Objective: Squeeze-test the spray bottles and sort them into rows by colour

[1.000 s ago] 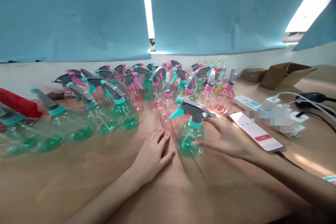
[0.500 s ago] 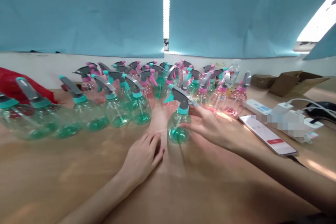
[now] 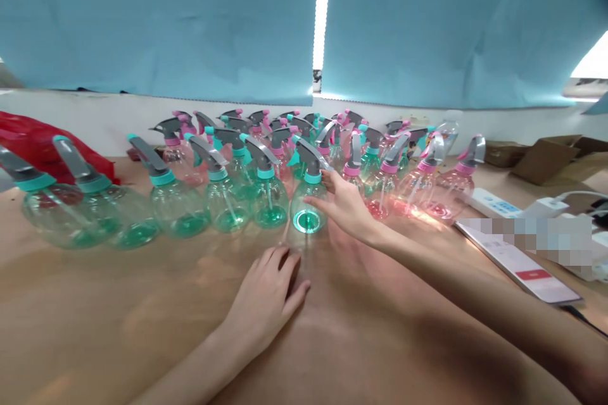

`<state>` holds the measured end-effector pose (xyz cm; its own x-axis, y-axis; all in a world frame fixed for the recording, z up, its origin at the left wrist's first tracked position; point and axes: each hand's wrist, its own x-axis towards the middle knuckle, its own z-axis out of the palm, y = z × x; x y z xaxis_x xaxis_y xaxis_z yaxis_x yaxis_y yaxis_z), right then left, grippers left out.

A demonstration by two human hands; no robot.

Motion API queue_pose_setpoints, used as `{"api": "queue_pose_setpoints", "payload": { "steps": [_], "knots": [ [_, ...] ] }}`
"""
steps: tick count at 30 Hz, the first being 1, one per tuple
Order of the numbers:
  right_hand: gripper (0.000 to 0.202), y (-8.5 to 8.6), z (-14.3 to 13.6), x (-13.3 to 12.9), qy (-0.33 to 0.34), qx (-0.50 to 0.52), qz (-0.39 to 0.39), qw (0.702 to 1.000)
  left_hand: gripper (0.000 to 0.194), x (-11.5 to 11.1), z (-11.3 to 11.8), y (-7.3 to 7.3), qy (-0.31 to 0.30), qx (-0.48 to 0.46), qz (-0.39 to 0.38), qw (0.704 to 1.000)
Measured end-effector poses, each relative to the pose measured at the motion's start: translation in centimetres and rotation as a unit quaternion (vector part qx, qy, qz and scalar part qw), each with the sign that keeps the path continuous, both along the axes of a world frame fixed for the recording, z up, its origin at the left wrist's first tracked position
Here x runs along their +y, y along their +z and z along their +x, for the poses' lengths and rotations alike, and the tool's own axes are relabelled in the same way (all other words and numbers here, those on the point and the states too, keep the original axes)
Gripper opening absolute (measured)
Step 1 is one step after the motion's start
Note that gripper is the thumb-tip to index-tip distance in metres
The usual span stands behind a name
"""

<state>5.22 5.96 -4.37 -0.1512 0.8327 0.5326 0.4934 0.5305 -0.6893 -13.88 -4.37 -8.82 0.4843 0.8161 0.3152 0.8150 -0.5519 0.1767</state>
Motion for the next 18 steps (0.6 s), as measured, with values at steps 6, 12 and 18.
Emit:
{"api": "queue_pose_setpoints", "payload": {
  "steps": [6, 12, 18],
  "knots": [
    [0.055, 0.3, -0.4, 0.9, -0.012, -0.005, -0.018, 1.0, 0.038, 0.0, 0.0, -0.1, -0.002, 0.008, -0.011, 1.0],
    [0.051, 0.2, -0.7, 1.4, -0.007, 0.0, -0.015, 1.0, 0.038, 0.0, -0.1, 0.0, -0.004, 0.01, -0.008, 1.0],
    [0.052, 0.4, -1.0, 1.3, -0.018, -0.002, -0.004, 1.0, 0.04, 0.0, 0.0, 0.1, 0.0, 0.02, -0.013, 1.0]
  ]
}}
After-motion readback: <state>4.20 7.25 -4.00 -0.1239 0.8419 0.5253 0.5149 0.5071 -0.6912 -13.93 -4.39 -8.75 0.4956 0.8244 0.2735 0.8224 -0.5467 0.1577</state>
